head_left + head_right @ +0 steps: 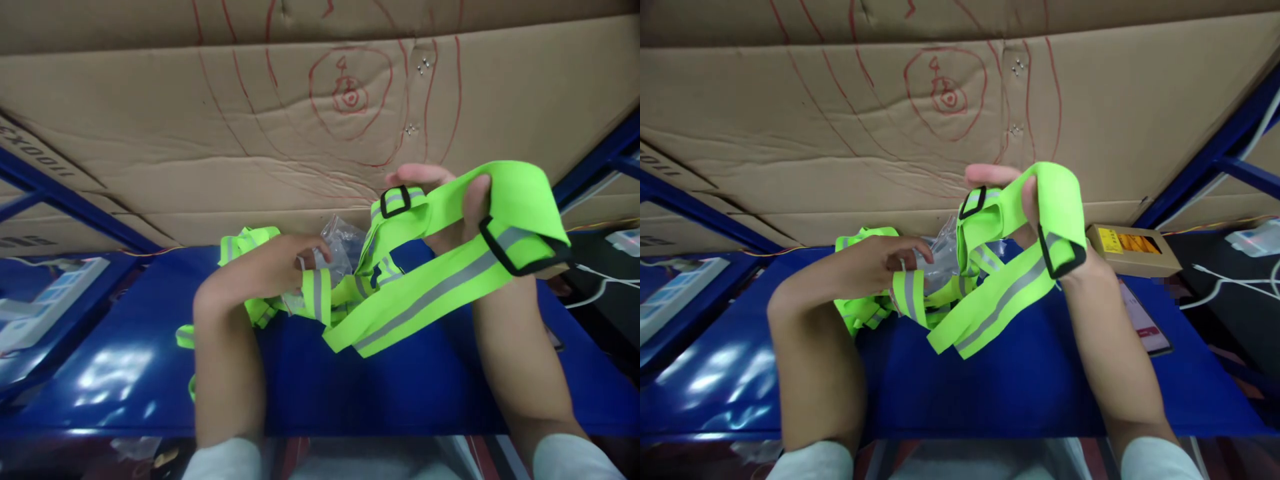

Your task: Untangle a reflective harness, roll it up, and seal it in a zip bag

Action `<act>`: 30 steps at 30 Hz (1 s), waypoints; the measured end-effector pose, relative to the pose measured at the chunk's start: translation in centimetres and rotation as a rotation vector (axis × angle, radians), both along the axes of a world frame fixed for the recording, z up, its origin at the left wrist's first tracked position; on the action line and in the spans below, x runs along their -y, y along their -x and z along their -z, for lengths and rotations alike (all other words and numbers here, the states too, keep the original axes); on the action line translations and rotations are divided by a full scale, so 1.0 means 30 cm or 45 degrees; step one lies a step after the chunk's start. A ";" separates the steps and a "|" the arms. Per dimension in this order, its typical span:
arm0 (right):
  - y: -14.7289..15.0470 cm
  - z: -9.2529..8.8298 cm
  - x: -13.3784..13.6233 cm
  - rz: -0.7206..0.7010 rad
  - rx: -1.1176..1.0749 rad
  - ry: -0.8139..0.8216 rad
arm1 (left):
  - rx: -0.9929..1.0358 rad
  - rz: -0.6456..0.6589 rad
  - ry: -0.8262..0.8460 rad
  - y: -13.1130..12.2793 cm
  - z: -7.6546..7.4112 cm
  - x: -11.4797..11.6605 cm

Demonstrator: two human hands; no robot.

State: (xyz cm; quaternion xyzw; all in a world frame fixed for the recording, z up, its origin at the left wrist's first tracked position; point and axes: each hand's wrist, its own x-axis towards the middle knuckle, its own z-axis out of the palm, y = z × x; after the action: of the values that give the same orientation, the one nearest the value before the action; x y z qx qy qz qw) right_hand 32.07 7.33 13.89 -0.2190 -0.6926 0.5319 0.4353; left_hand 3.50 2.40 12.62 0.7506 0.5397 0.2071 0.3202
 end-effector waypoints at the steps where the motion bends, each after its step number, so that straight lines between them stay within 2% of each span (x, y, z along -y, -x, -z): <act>1: 0.003 -0.001 -0.002 -0.057 -0.143 0.066 | -0.056 0.021 0.092 -0.010 0.000 0.001; 4: 0.005 -0.006 -0.013 -0.090 -0.370 0.235 | -0.050 0.115 0.316 -0.038 0.005 0.000; 6: 0.007 -0.007 -0.021 -0.045 -0.423 0.306 | 0.045 0.310 0.383 -0.050 0.010 -0.004; 8: 0.015 -0.006 -0.023 -0.007 -0.494 0.356 | 0.121 0.495 0.363 -0.058 0.014 -0.011; 9: 0.022 -0.004 -0.021 -0.009 -0.525 0.377 | 0.138 0.500 0.290 -0.063 0.016 -0.016; 13: 0.054 0.008 0.003 -0.075 -0.558 0.457 | 0.249 0.130 -0.287 -0.099 0.017 -0.028; 15: 0.063 0.012 0.015 -0.112 -0.512 0.464 | 0.326 0.138 -0.419 -0.132 0.014 -0.020; 18: 0.061 0.014 0.022 -0.179 -0.473 0.469 | 0.363 0.236 -0.432 -0.184 0.007 0.007; 22: 0.030 0.012 0.017 -0.129 -0.443 0.407 | 0.551 0.189 -0.407 -0.211 0.001 0.033; 30: -0.062 -0.014 0.013 0.066 0.175 -0.081 | 1.082 0.092 -0.090 -0.171 -0.011 0.020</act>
State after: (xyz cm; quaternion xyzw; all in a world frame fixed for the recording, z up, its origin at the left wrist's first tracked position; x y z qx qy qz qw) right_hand 33.92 6.94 14.31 -0.2589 -0.7316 0.4820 0.4068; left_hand 8.63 1.80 12.94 0.6275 0.3257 0.5048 0.4953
